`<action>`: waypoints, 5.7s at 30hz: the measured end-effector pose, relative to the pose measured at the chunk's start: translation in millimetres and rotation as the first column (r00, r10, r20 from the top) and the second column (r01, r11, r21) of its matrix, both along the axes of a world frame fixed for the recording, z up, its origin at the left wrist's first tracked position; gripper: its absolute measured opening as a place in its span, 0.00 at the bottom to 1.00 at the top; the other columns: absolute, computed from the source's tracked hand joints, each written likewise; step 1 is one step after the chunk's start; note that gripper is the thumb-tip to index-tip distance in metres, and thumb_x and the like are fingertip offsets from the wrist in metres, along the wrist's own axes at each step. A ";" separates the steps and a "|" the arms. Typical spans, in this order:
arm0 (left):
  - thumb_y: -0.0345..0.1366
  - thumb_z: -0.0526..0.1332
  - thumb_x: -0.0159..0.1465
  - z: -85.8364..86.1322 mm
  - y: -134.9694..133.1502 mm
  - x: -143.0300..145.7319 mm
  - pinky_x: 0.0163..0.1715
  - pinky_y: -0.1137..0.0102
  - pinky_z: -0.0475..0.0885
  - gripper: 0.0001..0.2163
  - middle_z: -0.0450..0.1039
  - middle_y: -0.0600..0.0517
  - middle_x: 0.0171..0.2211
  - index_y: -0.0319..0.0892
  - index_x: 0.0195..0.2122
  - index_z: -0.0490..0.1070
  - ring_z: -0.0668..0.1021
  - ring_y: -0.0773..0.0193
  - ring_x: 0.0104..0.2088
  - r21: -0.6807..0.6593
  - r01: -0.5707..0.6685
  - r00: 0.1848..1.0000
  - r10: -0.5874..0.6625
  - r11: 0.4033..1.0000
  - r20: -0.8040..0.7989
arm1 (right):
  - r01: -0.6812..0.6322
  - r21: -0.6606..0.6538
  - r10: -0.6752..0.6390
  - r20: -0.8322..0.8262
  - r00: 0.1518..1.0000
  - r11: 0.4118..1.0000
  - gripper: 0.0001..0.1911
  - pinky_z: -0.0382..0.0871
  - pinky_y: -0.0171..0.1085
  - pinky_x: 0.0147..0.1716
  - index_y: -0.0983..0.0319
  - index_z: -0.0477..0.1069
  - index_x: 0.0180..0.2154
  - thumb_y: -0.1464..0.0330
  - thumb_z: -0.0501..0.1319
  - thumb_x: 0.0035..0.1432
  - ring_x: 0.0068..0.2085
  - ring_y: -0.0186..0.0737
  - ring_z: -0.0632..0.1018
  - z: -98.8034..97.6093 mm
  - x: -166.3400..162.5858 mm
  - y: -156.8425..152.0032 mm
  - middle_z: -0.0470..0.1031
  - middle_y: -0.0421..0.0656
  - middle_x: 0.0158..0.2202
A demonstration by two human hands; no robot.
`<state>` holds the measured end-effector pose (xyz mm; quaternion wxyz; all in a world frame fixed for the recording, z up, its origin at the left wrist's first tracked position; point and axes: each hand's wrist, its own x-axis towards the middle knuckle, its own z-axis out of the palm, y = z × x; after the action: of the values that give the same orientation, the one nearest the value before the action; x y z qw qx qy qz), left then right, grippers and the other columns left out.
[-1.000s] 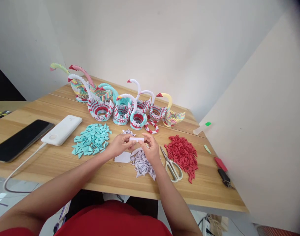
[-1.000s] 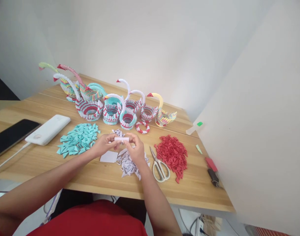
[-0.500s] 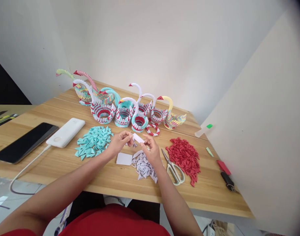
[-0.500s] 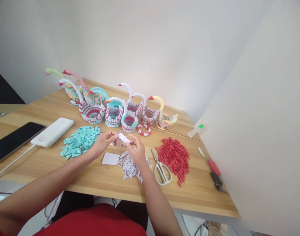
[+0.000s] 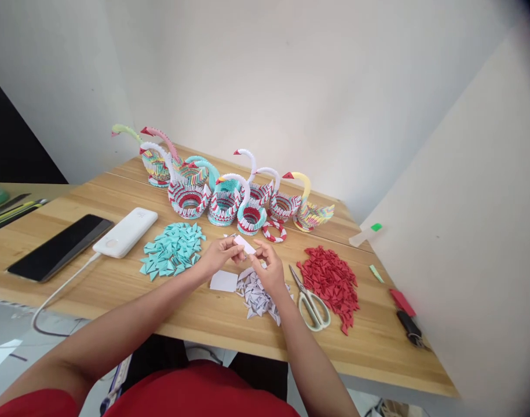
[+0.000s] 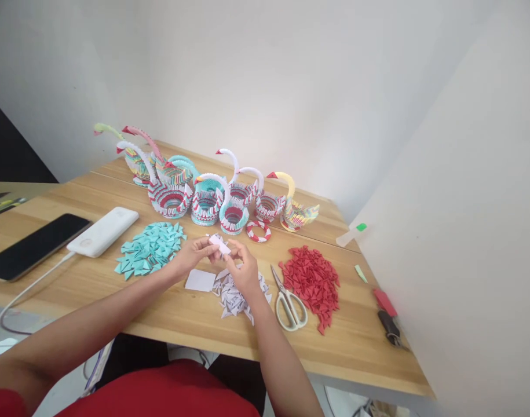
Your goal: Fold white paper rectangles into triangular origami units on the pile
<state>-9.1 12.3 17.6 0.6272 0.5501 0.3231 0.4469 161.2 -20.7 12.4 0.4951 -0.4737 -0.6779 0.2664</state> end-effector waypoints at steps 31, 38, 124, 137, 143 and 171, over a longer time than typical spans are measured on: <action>0.37 0.47 0.68 1.8 -12.5 -1.2 0.32 0.70 0.59 0.14 0.69 0.51 0.26 0.40 0.29 0.66 0.69 0.62 0.30 0.579 0.283 0.663 0.280 0.765 -0.695 | -0.028 0.105 0.010 0.164 0.986 0.994 0.05 0.68 0.36 0.38 0.61 0.72 0.30 0.67 0.61 0.57 0.34 0.37 0.76 14.0 12.6 -0.3 0.76 0.41 0.31; 0.37 0.49 0.68 -0.3 -12.5 -1.5 0.32 0.70 0.59 0.13 0.69 0.52 0.26 0.39 0.29 0.67 0.69 0.63 0.30 0.577 0.249 0.701 0.267 0.778 -0.662 | -0.009 -0.002 0.009 0.042 0.999 1.000 0.11 0.69 0.34 0.36 0.61 0.73 0.41 0.66 0.63 0.55 0.33 0.35 0.75 7.9 12.7 2.1 0.75 0.39 0.30; 0.44 0.57 0.61 21.3 8.9 23.7 0.26 0.73 0.63 0.14 0.71 0.52 0.23 0.37 0.26 0.71 0.70 0.67 0.25 0.380 0.154 0.873 0.054 0.912 -0.485 | 0.080 0.365 -0.171 0.225 0.959 0.928 0.10 0.67 0.36 0.33 0.60 0.72 0.35 0.68 0.52 0.64 0.32 0.38 0.75 10.9 20.7 0.9 0.75 0.43 0.30; 0.45 0.60 0.59 5.9 -1.9 23.8 0.27 0.73 0.63 0.14 0.69 0.53 0.24 0.37 0.28 0.70 0.69 0.68 0.25 0.177 0.201 0.943 -0.141 0.963 -0.303 | 0.089 0.363 -0.190 0.253 0.949 0.928 0.08 0.66 0.37 0.33 0.59 0.71 0.35 0.69 0.54 0.63 0.32 0.39 0.74 2.4 19.9 1.6 0.74 0.42 0.29; 0.45 0.63 0.60 6.1 0.7 15.9 0.35 0.68 0.69 0.14 0.74 0.48 0.30 0.37 0.33 0.67 0.77 0.63 0.32 -0.104 0.400 0.904 -0.373 0.911 0.210 | 0.080 0.372 -0.192 0.274 0.943 0.925 0.08 0.66 0.37 0.34 0.59 0.73 0.36 0.67 0.55 0.64 0.32 0.39 0.75 17.8 13.9 -1.0 0.76 0.42 0.30; 0.40 0.69 0.53 0.4 11.7 14.0 0.36 0.70 0.71 0.18 0.75 0.50 0.37 0.39 0.42 0.70 0.77 0.65 0.34 -0.148 0.113 0.967 -0.075 0.982 0.244 | -0.024 0.503 -0.141 0.287 0.947 0.864 0.10 0.70 0.45 0.43 0.57 0.72 0.37 0.76 0.56 0.59 0.40 0.41 0.75 14.4 16.7 8.2 0.77 0.42 0.36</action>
<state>5.0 24.0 18.0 0.7242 0.4549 0.2544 0.4515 178.0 -12.6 26.8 0.4944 -0.3860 -0.7787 -0.0126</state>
